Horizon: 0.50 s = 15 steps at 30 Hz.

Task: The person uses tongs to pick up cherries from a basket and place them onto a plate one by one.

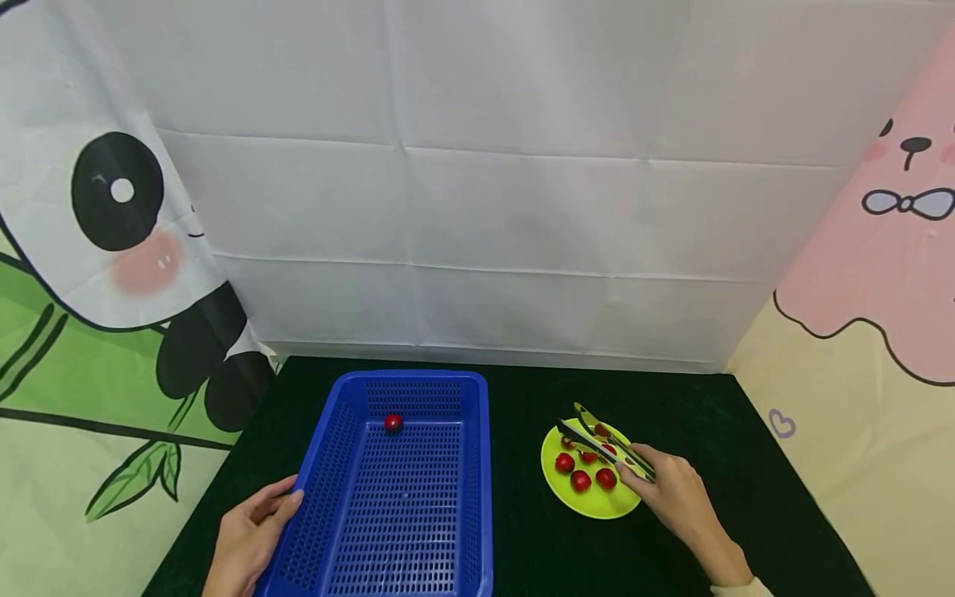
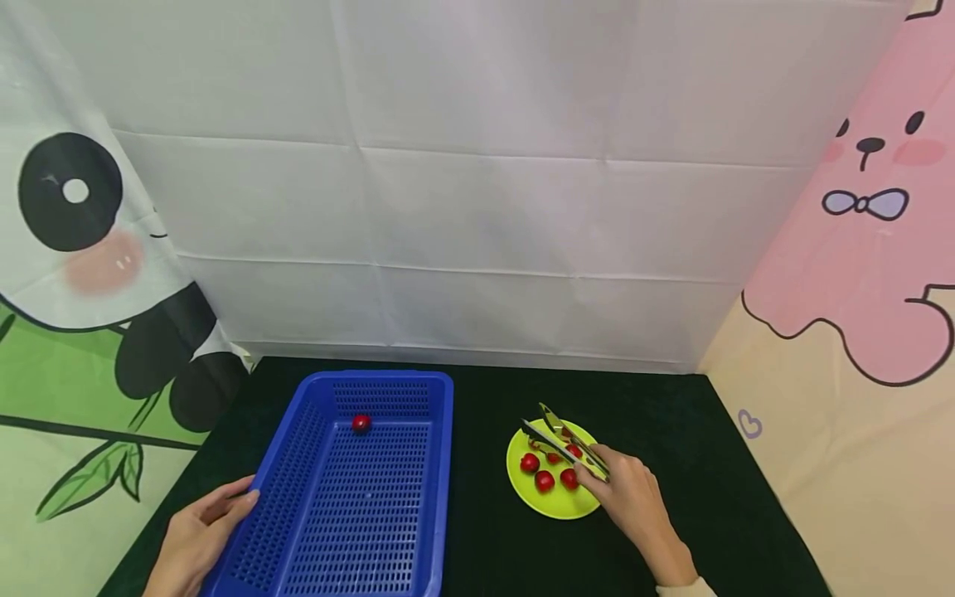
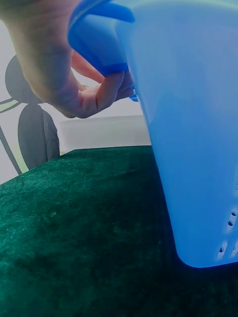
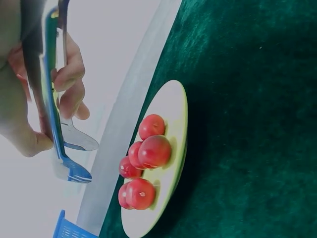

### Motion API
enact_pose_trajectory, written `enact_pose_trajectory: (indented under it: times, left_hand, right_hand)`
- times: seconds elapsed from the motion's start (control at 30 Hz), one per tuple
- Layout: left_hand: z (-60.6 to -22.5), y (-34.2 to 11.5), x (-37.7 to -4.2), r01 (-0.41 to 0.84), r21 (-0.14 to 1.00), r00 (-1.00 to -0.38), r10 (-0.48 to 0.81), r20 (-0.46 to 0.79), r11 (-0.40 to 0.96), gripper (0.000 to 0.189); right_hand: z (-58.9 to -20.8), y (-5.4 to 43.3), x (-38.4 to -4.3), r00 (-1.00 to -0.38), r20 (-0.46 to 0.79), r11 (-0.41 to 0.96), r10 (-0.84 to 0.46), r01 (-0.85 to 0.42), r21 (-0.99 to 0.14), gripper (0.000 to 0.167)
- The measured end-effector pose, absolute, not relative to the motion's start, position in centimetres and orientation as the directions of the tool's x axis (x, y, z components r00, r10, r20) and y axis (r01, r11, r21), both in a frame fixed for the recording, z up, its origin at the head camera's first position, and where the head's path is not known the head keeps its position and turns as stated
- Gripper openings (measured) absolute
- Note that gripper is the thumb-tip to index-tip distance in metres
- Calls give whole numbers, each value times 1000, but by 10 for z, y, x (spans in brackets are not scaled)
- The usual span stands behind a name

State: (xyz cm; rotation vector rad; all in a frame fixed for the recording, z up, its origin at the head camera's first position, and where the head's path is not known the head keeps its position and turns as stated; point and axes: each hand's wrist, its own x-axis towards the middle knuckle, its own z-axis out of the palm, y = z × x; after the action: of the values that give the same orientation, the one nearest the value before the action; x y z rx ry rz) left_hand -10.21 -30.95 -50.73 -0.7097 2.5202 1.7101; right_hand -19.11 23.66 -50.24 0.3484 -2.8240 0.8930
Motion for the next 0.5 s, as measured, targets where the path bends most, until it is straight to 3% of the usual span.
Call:
enact_pose_trajectory:
  times: [0.5]
  left_hand:
    - [-508, -309, -103, -377, 870, -894, -369, -254, 317, 61]
  right_hand:
    - [-492, 226, -202, -938, 277, 768, -209, -332, -547, 38]
